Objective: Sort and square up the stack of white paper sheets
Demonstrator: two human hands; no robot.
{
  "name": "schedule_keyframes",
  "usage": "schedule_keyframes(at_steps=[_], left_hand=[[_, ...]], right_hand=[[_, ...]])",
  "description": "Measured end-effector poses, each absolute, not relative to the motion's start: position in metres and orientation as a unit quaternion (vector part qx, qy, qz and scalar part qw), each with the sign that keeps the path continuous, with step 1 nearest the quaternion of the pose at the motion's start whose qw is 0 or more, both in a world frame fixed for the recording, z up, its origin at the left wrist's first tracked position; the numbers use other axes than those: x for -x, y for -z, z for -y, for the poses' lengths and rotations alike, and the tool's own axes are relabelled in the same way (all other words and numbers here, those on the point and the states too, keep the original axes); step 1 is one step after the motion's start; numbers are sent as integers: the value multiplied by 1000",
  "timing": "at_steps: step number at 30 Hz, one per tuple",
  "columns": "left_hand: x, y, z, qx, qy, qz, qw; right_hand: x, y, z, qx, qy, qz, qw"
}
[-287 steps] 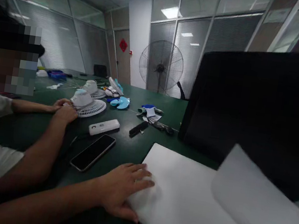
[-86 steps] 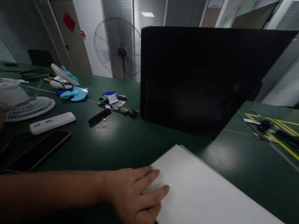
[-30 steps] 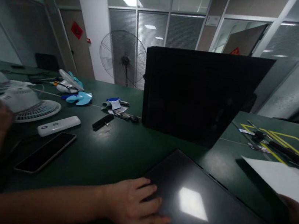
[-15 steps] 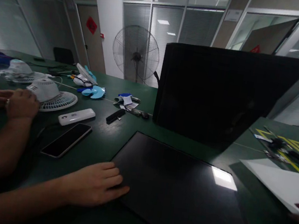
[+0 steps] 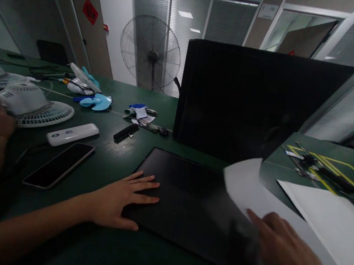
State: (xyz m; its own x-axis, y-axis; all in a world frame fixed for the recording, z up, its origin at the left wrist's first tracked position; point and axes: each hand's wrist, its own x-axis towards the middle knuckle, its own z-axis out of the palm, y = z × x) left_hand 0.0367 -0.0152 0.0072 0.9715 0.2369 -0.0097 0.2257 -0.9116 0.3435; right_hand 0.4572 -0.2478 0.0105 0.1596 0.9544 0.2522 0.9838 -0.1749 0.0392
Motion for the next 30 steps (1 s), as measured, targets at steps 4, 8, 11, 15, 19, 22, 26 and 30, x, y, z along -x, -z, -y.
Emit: schedule_keyframes(at_steps=[4, 8, 11, 15, 19, 22, 26, 30], left_hand=[[-29, -2, 19, -971, -65, -177, 146], [-24, -5, 19, -976, -102, -168, 94], [-24, -11, 17, -986, -60, -122, 92], [-25, -16, 14, -984, -37, -134, 113], [-24, -15, 13, -985, -8, -140, 96], [-22, -13, 14, -985, -7, -157, 75], [-18, -12, 13, -984, -11, -165, 70], [-17, -10, 9, -984, -8, -164, 74]], right_hand=[[-373, 16, 215, 655, 140, 741, 54], [-313, 24, 185, 577, 164, 798, 51], [-295, 16, 175, 568, 129, 811, 57], [-319, -2, 173, 595, 14, 799, 86], [-401, -10, 178, 765, 64, 636, 80], [-463, -9, 193, 888, 93, 450, 18], [-494, -8, 212, 930, -12, 367, -1], [-485, -5, 210, 924, -39, 380, 1]])
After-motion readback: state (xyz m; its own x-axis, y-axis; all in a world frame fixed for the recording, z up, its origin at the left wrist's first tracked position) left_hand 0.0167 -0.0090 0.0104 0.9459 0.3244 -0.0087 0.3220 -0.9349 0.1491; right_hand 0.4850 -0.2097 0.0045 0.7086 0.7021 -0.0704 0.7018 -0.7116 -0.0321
